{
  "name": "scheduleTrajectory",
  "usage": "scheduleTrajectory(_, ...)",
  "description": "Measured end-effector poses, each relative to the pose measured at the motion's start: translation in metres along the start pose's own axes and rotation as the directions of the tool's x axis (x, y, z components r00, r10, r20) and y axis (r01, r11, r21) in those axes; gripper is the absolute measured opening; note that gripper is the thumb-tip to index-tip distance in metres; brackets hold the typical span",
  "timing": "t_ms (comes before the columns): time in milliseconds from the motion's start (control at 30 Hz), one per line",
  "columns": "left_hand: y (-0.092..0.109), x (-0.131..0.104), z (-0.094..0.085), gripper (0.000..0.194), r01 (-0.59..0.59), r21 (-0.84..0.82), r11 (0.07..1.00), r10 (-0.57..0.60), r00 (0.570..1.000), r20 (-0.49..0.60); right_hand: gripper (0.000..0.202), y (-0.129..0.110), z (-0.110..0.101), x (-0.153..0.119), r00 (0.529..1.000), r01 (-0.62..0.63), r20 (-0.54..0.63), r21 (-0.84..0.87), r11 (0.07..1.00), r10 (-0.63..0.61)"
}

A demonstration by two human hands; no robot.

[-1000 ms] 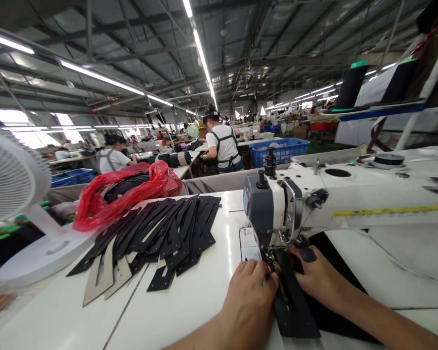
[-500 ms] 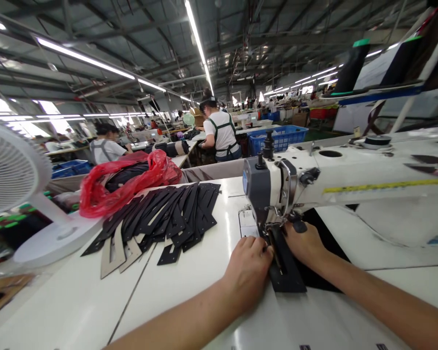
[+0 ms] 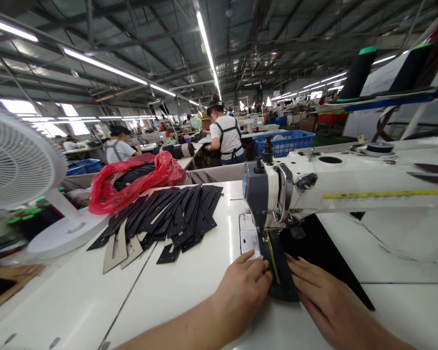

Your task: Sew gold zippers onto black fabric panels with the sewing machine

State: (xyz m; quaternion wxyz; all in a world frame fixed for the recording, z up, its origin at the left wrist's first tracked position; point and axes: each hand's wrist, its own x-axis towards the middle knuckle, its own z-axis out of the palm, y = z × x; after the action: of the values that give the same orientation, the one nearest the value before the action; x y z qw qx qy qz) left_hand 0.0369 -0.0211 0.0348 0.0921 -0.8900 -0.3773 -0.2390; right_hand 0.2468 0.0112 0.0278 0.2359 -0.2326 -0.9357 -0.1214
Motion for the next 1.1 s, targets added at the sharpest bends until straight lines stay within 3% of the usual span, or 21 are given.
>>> scheduleTrajectory(200,-0.008,0.006,0.006,0.023,0.015,0.011,1.000,-0.015,1.000,0.007,0.046,0.009,0.006,0.003,0.998,-0.051,-0.029,0.136,0.989,0.056)
scheduleTrajectory(500,-0.024,0.016,0.015,0.025,-0.020,-0.011,1.000,0.019,0.998,-0.053,0.045,0.022,0.015,0.012,0.989,-0.146,0.043,0.233,0.961,0.140)
scheduleTrajectory(767,-0.030,0.016,0.022,0.019,0.056,-0.027,0.998,-0.056,0.998,0.004,0.049,0.031,0.018,0.021,0.985,-0.173,0.035,0.307,0.936,0.170)
scheduleTrajectory(1100,-0.028,0.016,0.021,0.024,-0.054,-0.008,0.999,0.052,0.990,-0.133,0.039,0.031,0.020,0.022,0.982,-0.186,0.015,0.308,0.933,0.191)
